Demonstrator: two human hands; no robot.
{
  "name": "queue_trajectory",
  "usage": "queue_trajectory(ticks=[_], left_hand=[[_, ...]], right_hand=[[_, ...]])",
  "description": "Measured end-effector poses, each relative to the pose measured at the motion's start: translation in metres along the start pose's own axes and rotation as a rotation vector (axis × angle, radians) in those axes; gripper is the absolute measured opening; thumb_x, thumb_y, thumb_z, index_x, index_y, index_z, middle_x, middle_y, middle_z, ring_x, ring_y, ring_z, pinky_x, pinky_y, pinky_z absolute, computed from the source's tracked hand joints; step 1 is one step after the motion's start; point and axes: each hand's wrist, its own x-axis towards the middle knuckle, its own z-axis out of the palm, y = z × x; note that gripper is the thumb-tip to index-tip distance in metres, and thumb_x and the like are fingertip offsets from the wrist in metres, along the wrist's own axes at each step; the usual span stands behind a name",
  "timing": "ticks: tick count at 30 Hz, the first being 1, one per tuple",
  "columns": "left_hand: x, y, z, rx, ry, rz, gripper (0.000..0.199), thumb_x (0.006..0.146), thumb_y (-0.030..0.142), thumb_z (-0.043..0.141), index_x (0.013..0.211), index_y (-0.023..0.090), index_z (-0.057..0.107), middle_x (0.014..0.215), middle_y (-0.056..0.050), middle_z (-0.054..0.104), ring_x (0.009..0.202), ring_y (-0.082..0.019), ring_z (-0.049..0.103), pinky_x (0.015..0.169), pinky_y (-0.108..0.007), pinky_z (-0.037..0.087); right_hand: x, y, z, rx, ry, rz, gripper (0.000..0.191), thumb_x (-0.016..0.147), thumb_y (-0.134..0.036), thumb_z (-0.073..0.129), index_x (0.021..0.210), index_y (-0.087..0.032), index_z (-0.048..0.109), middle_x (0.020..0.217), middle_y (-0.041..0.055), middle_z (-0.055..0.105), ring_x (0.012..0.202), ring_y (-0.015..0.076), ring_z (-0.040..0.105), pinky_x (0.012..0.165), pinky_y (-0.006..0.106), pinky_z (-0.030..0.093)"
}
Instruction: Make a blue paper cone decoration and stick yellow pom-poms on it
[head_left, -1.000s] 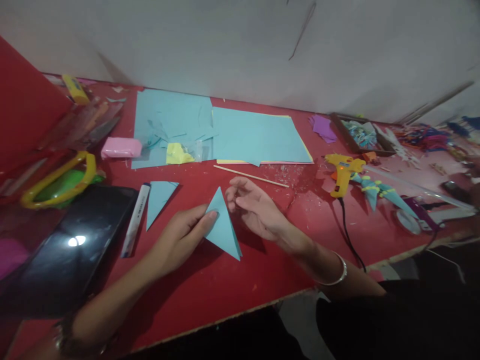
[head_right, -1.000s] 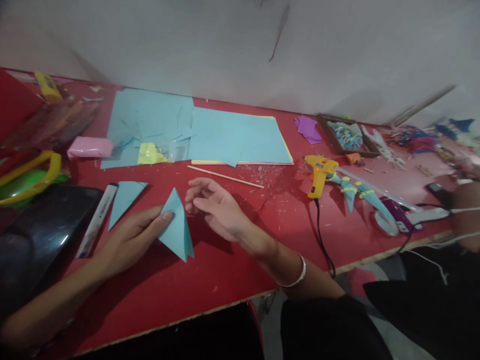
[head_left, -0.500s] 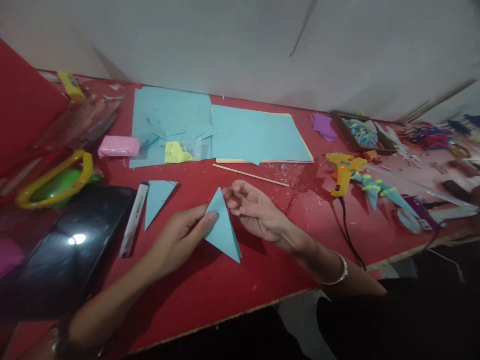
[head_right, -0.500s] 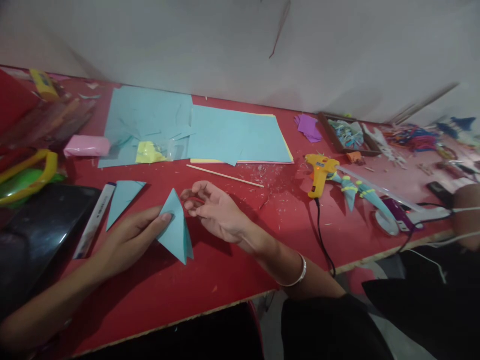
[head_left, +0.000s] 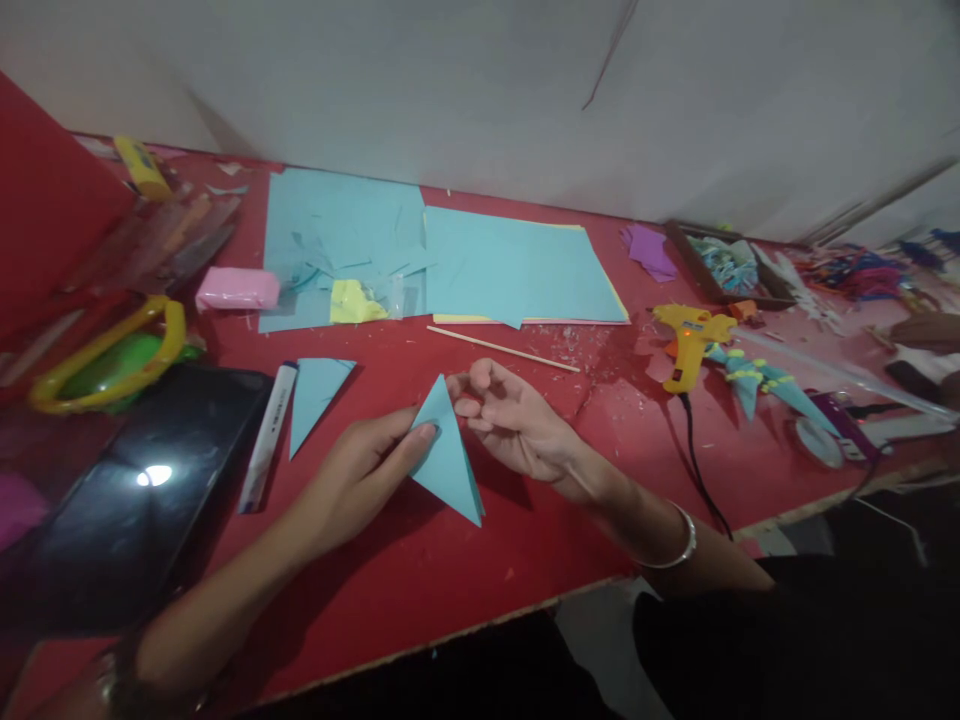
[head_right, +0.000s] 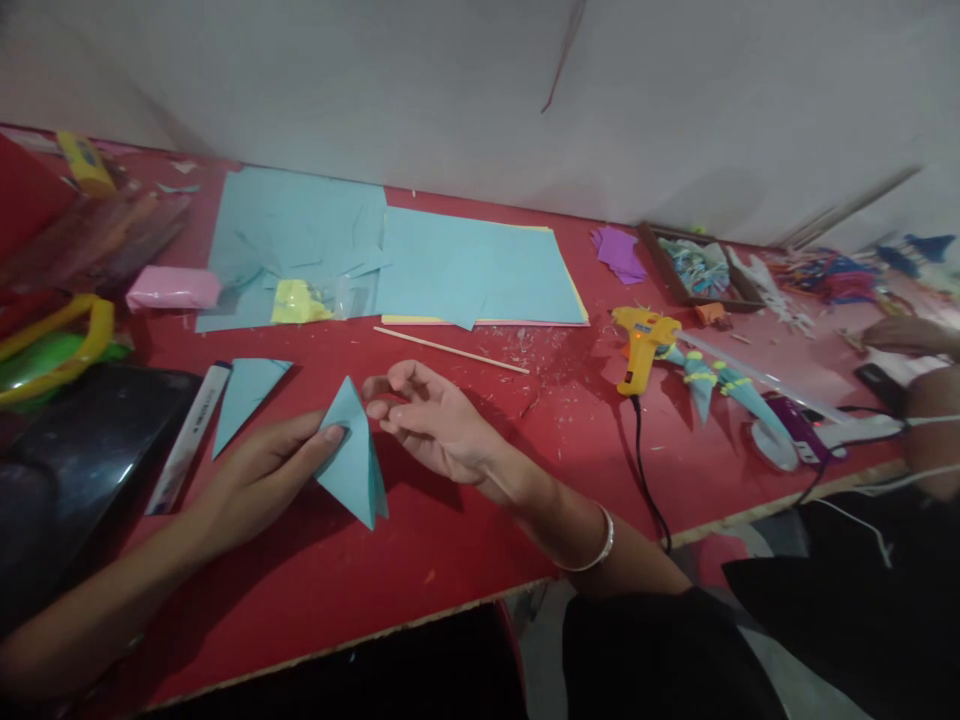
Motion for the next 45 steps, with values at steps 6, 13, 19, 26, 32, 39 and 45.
queue_trajectory(ticks=[6,13,19,26,32,39,45], left_hand=[[0.0003,-0.0009,-0.0007,0.042,-0.006,-0.023,0.032,0.081,0.038,0.037,0.055,0.019,0.038,0.052,0.004,0.036,0.048,-0.01,0.035,0.043,-0.022,0.03],[0.0013,0.0003,-0.0005,0.042,-0.02,-0.03,0.031,0.081,0.038,0.036,0.057,0.019,0.04,0.053,0.004,0.039,0.049,-0.011,0.037,0.045,-0.022,0.031],[-0.0003,-0.001,-0.0004,0.055,-0.006,-0.019,0.032,0.081,0.038,0.036,0.055,0.019,0.038,0.051,0.004,0.036,0.047,-0.01,0.034,0.043,-0.023,0.029],[-0.0004,0.0,-0.0005,0.055,-0.013,-0.039,0.032,0.081,0.04,0.036,0.056,0.019,0.04,0.052,0.004,0.038,0.049,-0.011,0.036,0.045,-0.023,0.031],[-0.0003,-0.0028,-0.0007,0.098,0.024,-0.046,0.034,0.082,0.04,0.035,0.055,0.02,0.036,0.052,0.005,0.036,0.048,-0.01,0.035,0.044,-0.022,0.029],[-0.0003,-0.0048,0.0009,0.146,0.052,-0.006,0.034,0.084,0.038,0.034,0.055,0.02,0.033,0.051,0.005,0.034,0.047,-0.01,0.033,0.043,-0.023,0.027],[-0.0016,-0.0071,0.0026,0.148,0.042,-0.007,0.033,0.086,0.036,0.029,0.056,0.021,0.031,0.051,0.005,0.033,0.046,-0.01,0.032,0.044,-0.023,0.028]], right_hand=[[-0.0007,-0.0006,-0.0004,0.05,-0.047,0.004,0.034,0.06,-0.02,0.072,0.076,-0.021,0.042,0.083,-0.003,0.05,0.064,0.002,0.048,0.057,0.01,0.046],[-0.0014,0.0003,-0.002,0.042,-0.089,-0.021,0.03,0.064,-0.02,0.07,0.079,-0.021,0.044,0.082,-0.0029,0.05,0.063,0.002,0.047,0.057,0.01,0.045],[-0.0006,0.0021,-0.003,0.019,-0.114,-0.055,0.025,0.066,-0.017,0.063,0.079,-0.021,0.042,0.076,-0.0033,0.048,0.058,0.0031,0.042,0.052,0.014,0.041],[-0.0013,0.0002,-0.0029,-0.064,-0.08,-0.028,0.015,0.072,-0.011,0.049,0.077,-0.021,0.038,0.064,-0.0072,0.044,0.041,0.0014,0.027,0.036,0.014,0.023],[-0.0022,0.0036,-0.0022,-0.335,0.004,-0.14,0.009,0.082,-0.028,0.049,0.084,-0.02,0.045,0.064,-0.0052,0.047,0.048,0.0048,0.035,0.045,0.018,0.03],[-0.0079,0.0042,0.0059,-0.643,-0.107,-0.01,0.021,0.078,-0.038,0.056,0.079,-0.018,0.051,0.075,-0.0014,0.052,0.069,0.0097,0.05,0.064,0.024,0.042],[-0.0072,0.0042,0.0022,-0.784,-0.065,-0.019,0.03,0.079,-0.042,0.053,0.063,-0.018,0.046,0.057,-0.005,0.043,0.053,0.0071,0.041,0.049,0.021,0.034]])
